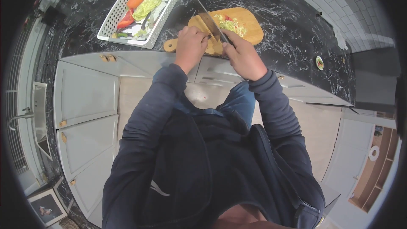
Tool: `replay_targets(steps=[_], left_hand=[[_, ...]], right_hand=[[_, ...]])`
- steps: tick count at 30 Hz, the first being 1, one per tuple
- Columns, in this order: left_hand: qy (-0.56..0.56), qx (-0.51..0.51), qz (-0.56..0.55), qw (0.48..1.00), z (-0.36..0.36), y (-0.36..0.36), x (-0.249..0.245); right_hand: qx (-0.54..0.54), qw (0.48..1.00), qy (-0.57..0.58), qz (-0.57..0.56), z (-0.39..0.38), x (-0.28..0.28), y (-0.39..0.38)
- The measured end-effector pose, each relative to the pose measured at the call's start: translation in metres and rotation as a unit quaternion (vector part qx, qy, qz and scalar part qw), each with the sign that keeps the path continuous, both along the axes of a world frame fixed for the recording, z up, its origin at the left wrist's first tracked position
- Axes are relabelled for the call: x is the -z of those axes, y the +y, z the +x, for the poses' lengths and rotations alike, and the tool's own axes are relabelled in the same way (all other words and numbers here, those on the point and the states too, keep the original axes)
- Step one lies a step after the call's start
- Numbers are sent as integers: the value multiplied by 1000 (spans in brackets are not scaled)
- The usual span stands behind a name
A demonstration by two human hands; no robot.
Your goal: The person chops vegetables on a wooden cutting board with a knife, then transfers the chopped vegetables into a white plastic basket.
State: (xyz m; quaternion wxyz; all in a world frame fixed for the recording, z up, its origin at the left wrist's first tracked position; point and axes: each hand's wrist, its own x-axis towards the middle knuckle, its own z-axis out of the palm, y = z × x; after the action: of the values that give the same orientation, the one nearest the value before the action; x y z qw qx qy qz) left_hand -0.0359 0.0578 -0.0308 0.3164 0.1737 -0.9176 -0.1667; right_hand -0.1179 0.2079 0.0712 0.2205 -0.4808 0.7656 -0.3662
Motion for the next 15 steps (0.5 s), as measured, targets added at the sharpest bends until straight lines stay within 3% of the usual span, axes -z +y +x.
replay_targets(steps=[3, 9, 15], left_hand=[[15, -2, -16, 1000, -1, 0, 3], [10, 0, -10, 1000, 0, 0, 3], [21, 4, -12, 1000, 0, 1, 2]], right_hand=[[-2, 998, -16, 55, 3, -2, -2], [13, 1000, -4, -14, -3, 7, -3], [10, 1000, -12, 24, 2, 1, -5]])
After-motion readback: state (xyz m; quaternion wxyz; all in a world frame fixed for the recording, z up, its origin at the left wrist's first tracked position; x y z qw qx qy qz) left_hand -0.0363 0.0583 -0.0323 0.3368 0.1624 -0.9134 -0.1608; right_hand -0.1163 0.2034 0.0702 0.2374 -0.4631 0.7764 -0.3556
